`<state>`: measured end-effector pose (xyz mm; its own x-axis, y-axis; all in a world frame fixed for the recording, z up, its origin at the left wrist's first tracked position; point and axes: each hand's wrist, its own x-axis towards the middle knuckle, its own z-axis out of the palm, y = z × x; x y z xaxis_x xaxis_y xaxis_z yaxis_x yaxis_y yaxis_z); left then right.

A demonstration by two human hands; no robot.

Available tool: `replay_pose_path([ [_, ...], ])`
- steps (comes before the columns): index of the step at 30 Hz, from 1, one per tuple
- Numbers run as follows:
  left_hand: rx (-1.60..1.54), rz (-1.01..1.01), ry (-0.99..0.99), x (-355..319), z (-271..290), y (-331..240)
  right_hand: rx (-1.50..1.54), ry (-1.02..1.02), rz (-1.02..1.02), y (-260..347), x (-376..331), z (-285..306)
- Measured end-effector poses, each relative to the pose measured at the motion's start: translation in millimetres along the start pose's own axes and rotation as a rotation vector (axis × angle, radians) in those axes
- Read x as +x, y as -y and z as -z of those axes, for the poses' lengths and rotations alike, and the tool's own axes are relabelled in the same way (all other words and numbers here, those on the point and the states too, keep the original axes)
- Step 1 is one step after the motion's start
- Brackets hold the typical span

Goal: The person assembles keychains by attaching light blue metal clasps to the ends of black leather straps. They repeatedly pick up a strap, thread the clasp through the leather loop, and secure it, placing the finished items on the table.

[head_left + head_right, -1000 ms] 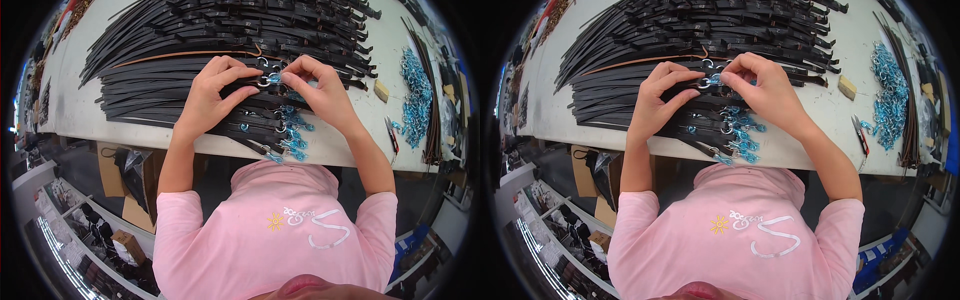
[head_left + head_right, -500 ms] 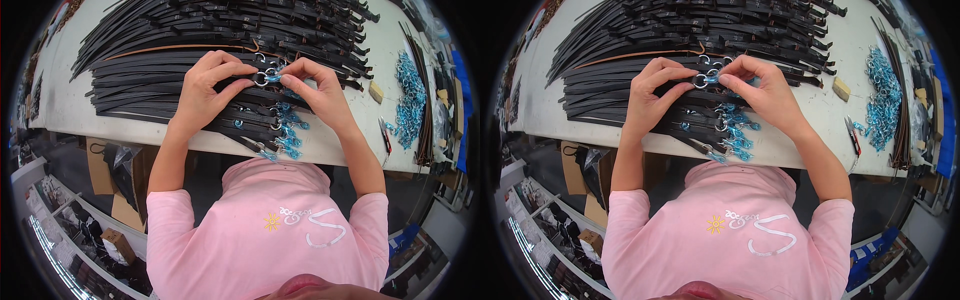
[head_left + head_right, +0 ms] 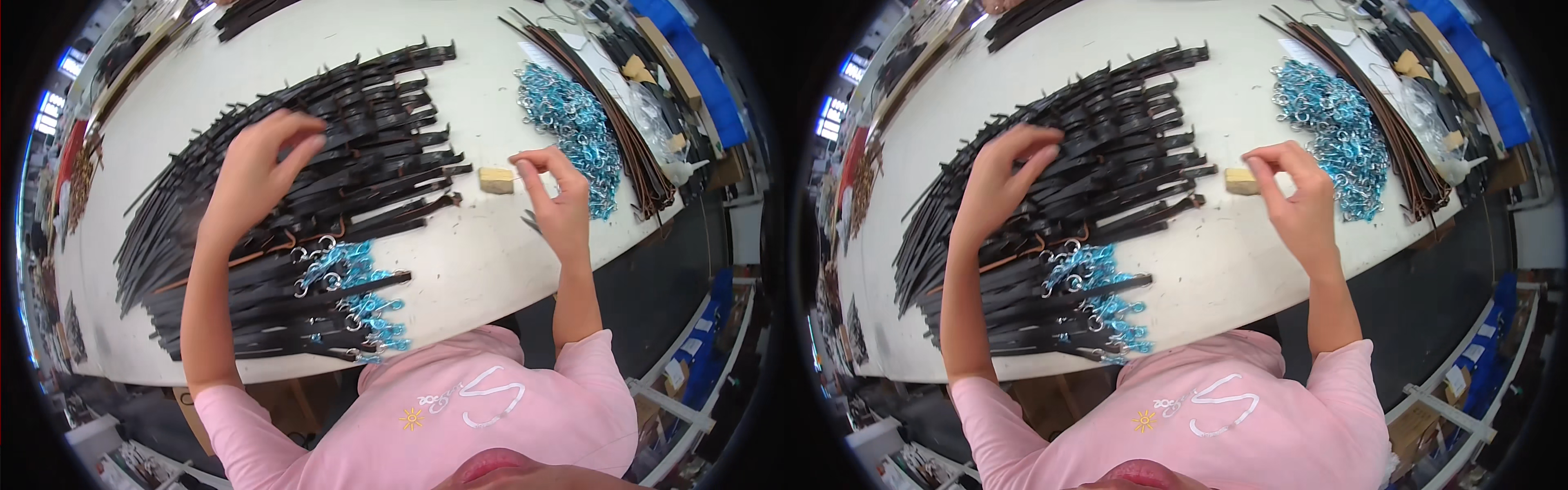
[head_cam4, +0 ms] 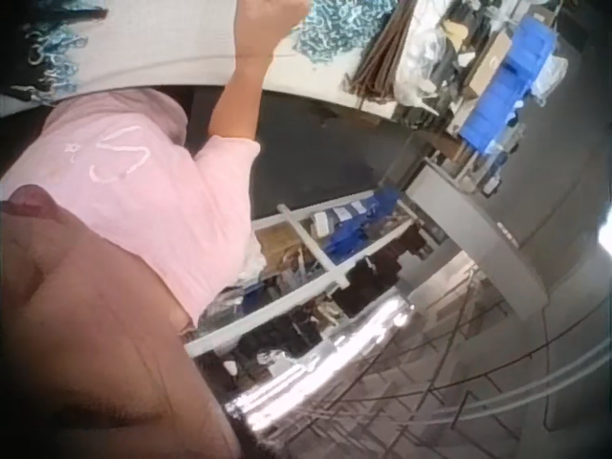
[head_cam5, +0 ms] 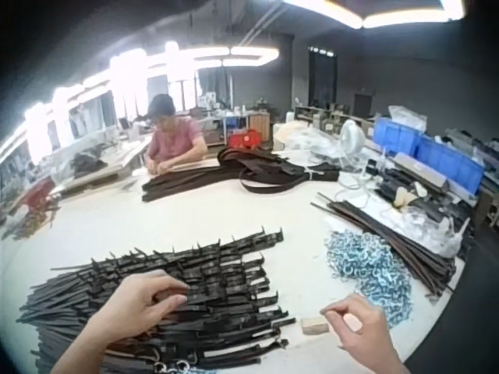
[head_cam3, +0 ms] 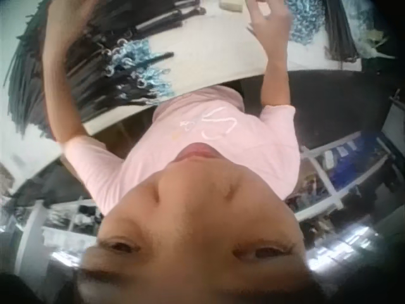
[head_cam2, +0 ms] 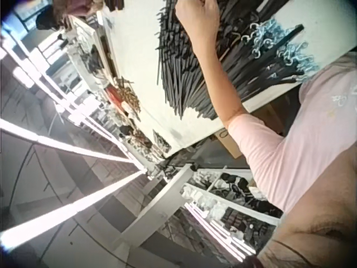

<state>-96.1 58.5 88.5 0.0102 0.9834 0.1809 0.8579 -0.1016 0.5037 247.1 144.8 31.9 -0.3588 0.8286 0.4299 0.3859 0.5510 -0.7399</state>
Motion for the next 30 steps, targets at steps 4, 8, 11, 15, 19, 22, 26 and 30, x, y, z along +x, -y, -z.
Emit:
replay_pose_path([
  [4,0.085,-0.278,0.055,164,-84,12,-0.202,-0.104,-0.132,-41,-1,50],
  [8,0.507,-0.311,-0.041,248,-169,17,-0.318,-0.048,-0.158,-59,-10,80],
  [11,0.661,-0.231,0.021,273,-193,12,-0.303,-0.065,-0.148,-71,-20,92],
  [15,0.477,-0.213,0.132,278,-196,-1,-0.291,-0.055,-0.140,-79,-20,96],
  [19,0.583,-0.407,0.086,260,-203,-20,-0.275,-0.032,-0.094,-91,-11,95],
  [22,0.636,-0.430,0.118,257,-210,-20,-0.260,0.061,-0.098,-106,13,88],
  [26,0.450,-0.236,-0.035,247,-218,-29,-0.404,0.152,0.085,-129,45,62],
  [30,0.497,-0.092,-0.076,248,-217,-29,-0.547,0.191,0.199,-139,53,35],
])
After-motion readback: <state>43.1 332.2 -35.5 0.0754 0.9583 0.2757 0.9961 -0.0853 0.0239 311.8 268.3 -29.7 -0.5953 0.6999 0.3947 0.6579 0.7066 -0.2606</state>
